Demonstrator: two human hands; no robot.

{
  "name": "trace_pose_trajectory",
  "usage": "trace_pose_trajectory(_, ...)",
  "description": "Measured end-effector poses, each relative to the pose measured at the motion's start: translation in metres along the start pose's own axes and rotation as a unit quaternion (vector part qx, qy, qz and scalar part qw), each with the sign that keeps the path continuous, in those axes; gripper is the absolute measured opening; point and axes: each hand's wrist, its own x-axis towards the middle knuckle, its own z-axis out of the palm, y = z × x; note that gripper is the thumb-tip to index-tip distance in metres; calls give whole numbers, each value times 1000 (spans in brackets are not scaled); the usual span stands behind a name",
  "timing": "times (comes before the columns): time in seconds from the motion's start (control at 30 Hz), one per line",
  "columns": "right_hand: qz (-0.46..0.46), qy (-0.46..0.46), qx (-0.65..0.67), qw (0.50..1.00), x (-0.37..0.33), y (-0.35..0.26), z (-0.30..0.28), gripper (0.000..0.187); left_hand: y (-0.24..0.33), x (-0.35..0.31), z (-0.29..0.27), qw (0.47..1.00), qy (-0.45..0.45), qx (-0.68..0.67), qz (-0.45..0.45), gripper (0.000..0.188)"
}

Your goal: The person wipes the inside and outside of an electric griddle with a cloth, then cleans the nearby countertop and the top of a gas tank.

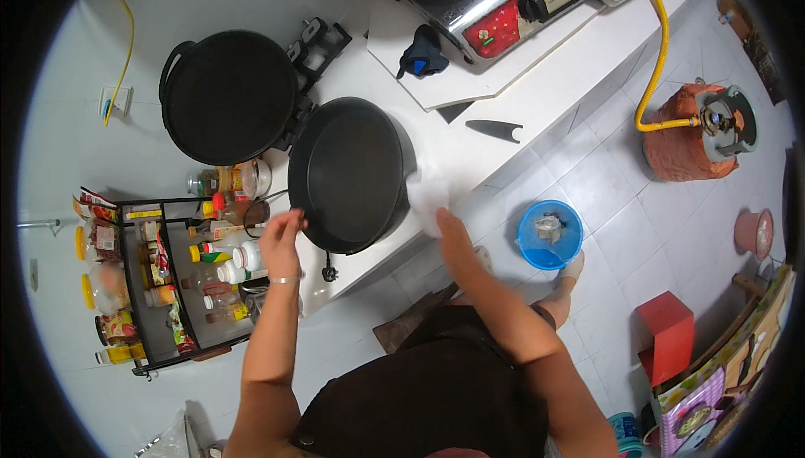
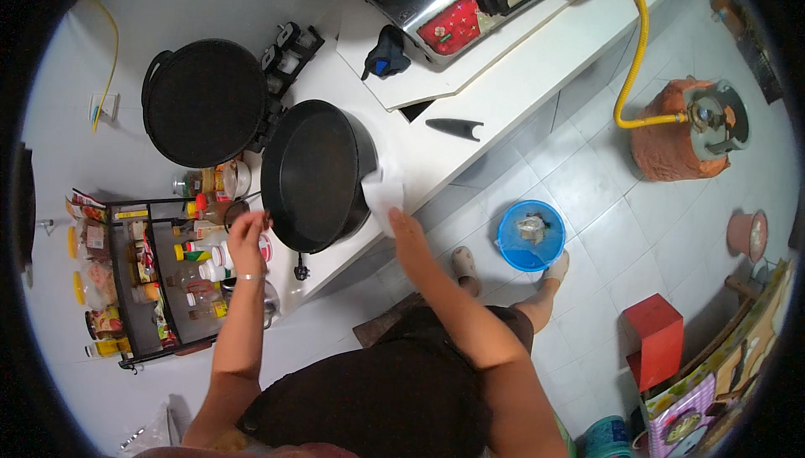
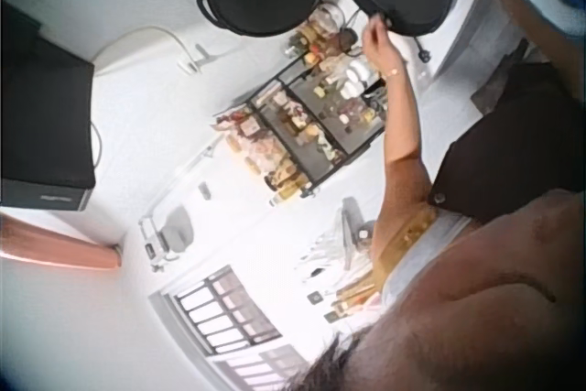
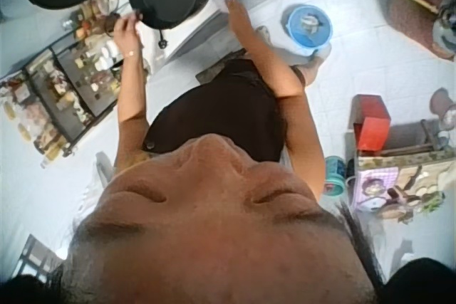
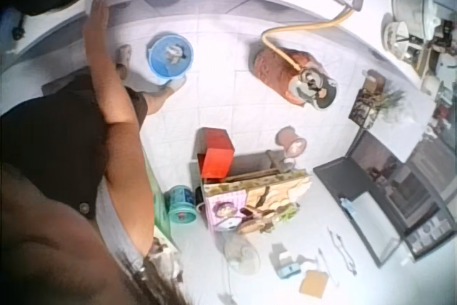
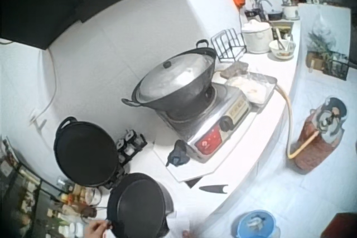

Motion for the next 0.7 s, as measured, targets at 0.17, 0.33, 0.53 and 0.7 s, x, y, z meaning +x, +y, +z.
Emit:
trace_pose_trajectory(0.17, -34, -121, 454, 882, -9, 14, -28, 63, 63, 93, 94, 961, -109, 102, 234, 14)
trace_pose_trajectory(0.33, 11, -102, 608, 788, -31, -33, -54, 67, 92, 166, 197, 887, -193, 300, 292, 30)
trace_pose_trajectory(0.53, 3, -101, 619, 779, -35, -21, -71, 63, 77, 208, 287, 838, -254, 414, 249, 38)
trace_pose_trajectory(0.7, 4, -104, 604, 790, -36, -25, -70, 58, 71, 215, 311, 784, -203, 535, 242, 32)
